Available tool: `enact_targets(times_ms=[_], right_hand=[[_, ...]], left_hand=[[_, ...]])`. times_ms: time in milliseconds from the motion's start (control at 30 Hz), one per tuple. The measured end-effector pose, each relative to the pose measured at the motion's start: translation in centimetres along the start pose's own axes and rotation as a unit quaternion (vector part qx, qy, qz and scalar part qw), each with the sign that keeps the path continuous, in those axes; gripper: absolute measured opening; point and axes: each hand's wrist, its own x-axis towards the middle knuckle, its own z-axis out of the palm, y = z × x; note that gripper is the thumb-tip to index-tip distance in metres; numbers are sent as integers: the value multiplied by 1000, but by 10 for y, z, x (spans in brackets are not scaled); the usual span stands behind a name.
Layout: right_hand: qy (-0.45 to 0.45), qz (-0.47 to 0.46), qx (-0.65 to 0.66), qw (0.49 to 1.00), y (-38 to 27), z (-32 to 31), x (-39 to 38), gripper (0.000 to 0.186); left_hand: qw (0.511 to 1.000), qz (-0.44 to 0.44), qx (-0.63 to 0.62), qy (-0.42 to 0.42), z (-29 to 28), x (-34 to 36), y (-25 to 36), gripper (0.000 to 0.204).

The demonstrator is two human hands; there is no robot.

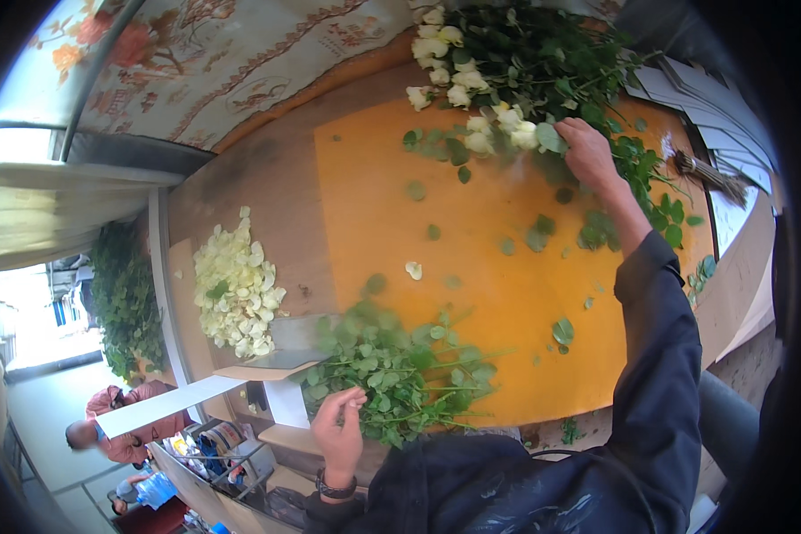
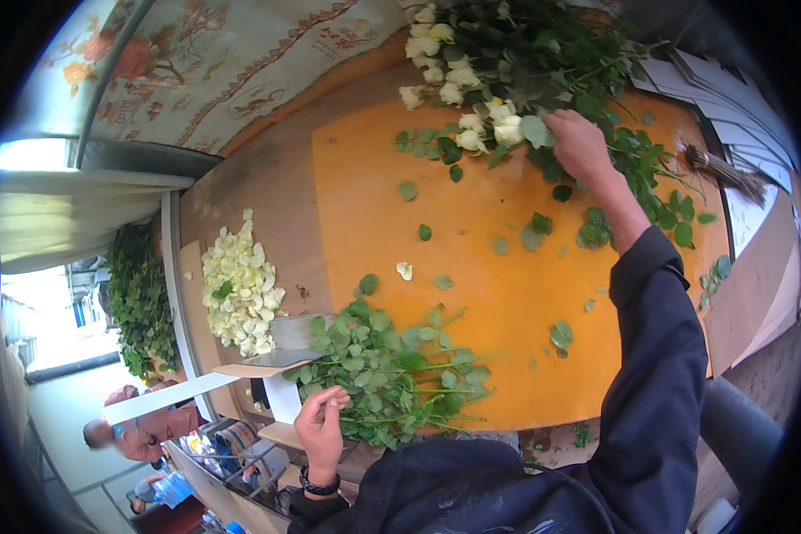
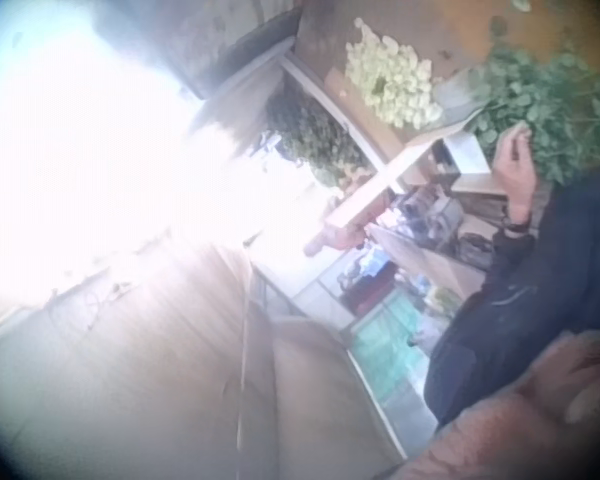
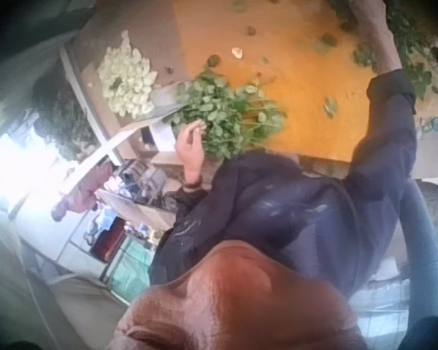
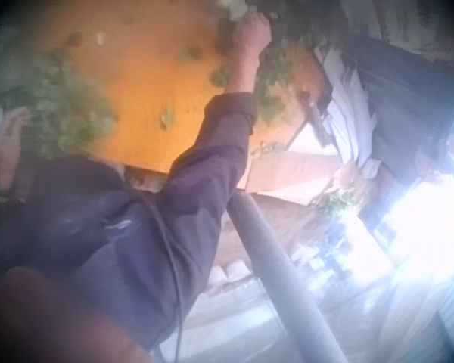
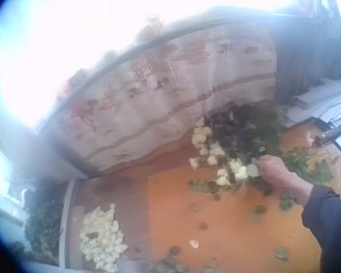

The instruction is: The person uses shears to trim the stems of white roses on a wooden table. They repeatedly pick up roses, cut the stems, and place the trimmed flowers into a white paper-lined box. The person also gathers and sets aside discarded stems and leaves.

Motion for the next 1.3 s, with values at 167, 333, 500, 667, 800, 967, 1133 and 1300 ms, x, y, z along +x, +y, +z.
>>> enact_targets(times_ms=[167,333,500,667,800,967,1133,1300], right_hand=[[-86,69,-73,991,-13,55,37,34],[12,47,-50,998,-16,55,11,35],[109,-7,12,994,-23,25,1,37],[40,-65,25,997,-25,57,12,43],[-8,-39,-75,996,-25,103,11,48],[-52,-23,-119,991,-32,100,-8,45],[-60,-107,-83,989,-49,64,-29,39],[-14,-165,-28,986,-56,36,-37,32]], left_hand=[[1000,4,7,5,-1,-1,1,18],[999,-15,-3,31,-8,-3,-7,18],[998,-37,-23,35,-8,-3,-19,18],[999,-30,-24,22,-3,3,-17,19],[1000,-18,-11,23,-4,7,-13,20],[999,-29,-9,15,-10,6,-18,19],[1000,-22,-13,-2,-6,8,-23,18],[999,-34,-23,17,-1,14,-17,22]])
